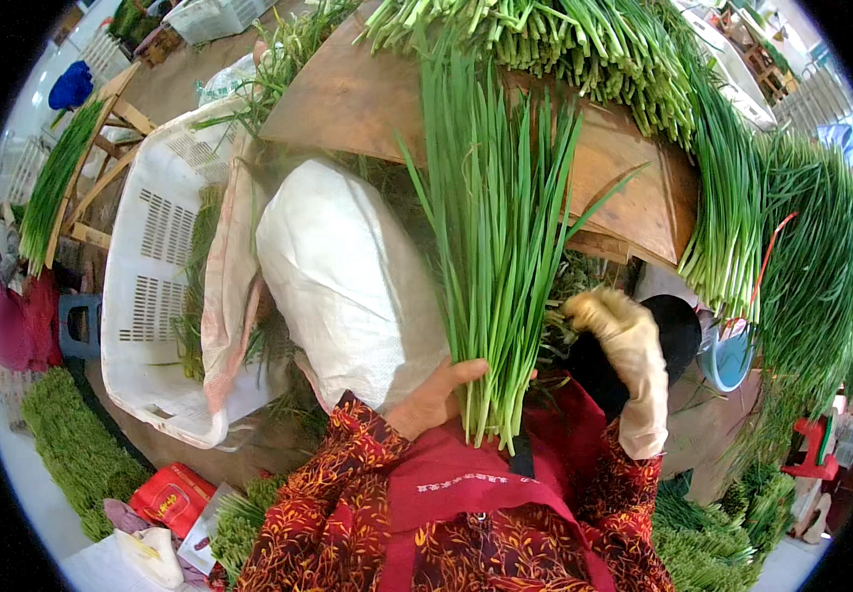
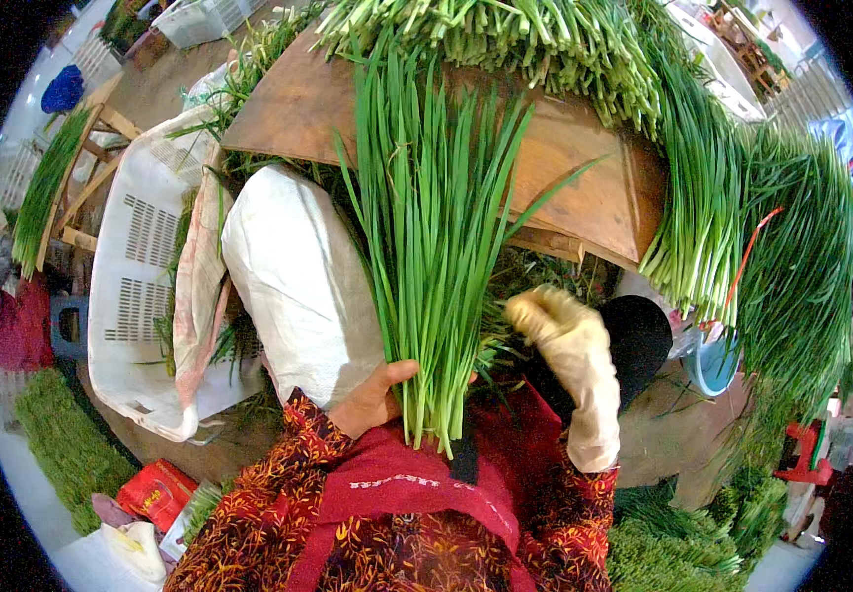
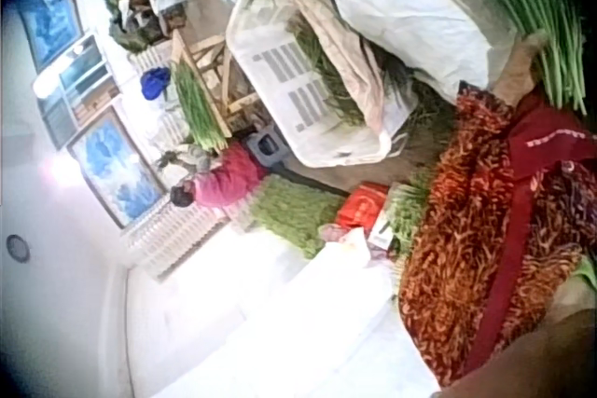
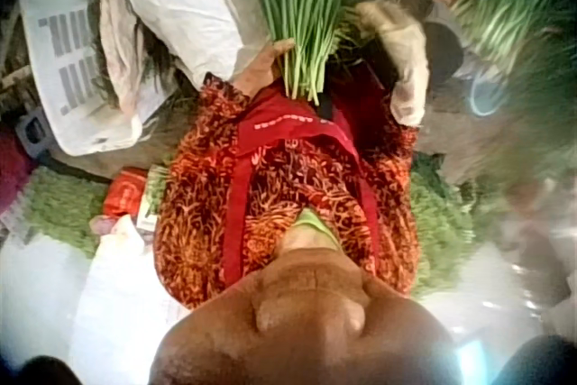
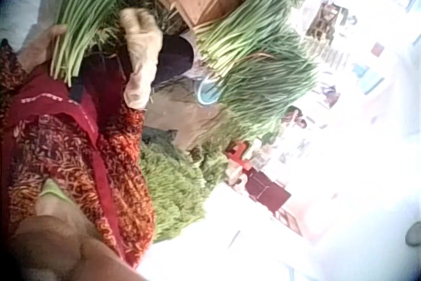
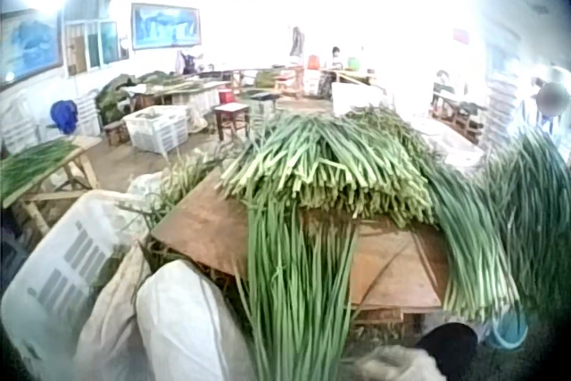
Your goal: The person is sorting and bundling garlic chives by hand on a wooden table, aligning the stems and removing loose material.
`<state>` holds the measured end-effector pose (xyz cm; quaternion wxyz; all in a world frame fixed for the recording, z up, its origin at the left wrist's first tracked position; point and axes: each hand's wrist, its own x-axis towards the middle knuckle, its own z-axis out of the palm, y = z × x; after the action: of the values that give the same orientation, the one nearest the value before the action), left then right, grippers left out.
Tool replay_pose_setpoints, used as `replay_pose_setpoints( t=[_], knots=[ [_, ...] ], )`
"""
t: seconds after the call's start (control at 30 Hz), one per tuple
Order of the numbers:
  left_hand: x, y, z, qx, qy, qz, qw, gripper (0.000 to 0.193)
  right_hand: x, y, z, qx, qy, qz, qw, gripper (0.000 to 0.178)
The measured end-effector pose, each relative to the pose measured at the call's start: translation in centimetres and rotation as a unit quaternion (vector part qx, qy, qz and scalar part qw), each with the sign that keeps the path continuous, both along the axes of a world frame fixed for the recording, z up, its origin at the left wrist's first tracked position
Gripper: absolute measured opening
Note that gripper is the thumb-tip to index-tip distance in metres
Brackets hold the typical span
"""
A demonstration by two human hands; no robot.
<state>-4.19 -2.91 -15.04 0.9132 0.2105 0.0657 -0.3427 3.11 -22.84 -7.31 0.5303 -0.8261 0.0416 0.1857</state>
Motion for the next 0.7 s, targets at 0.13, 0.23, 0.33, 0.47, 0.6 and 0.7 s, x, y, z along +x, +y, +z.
replay_pose_setpoints(
  t=[0.13, 0.23, 0.33, 0.47, 0.6, 0.7],
  knots=[
    [-0.3, 0.4, -0.6, -0.014, 0.038, 0.000, 0.999, 0.051, 3.1, 3.2, 3.2, 0.104, -0.164, -0.004, 0.981, 0.024],
    [-0.6, 0.4, -1.0, 0.027, 0.094, 0.001, 0.995, 0.049, 5.8, 6.9, 4.0, 0.018, -0.285, 0.063, 0.956, 0.027],
    [-0.5, 0.4, -0.5, 0.062, 0.096, 0.002, 0.993, 0.048, 7.9, 8.7, 4.3, 0.013, -0.302, 0.106, 0.947, 0.026],
    [-0.6, 0.4, 0.0, 0.056, 0.080, 0.010, 0.995, 0.046, 9.8, 9.4, 3.1, -0.012, -0.314, 0.129, 0.940, 0.027],
    [-0.6, 0.4, -0.4, 0.051, 0.065, 0.002, 0.997, 0.045, 11.1, 10.5, 3.3, -0.157, -0.298, 0.175, 0.925, 0.027],
    [-0.9, 0.3, -1.6, 0.031, 0.078, 0.008, 0.996, 0.044, 12.1, 10.8, 2.9, -0.204, -0.322, 0.187, 0.905, 0.021]
  ],
)
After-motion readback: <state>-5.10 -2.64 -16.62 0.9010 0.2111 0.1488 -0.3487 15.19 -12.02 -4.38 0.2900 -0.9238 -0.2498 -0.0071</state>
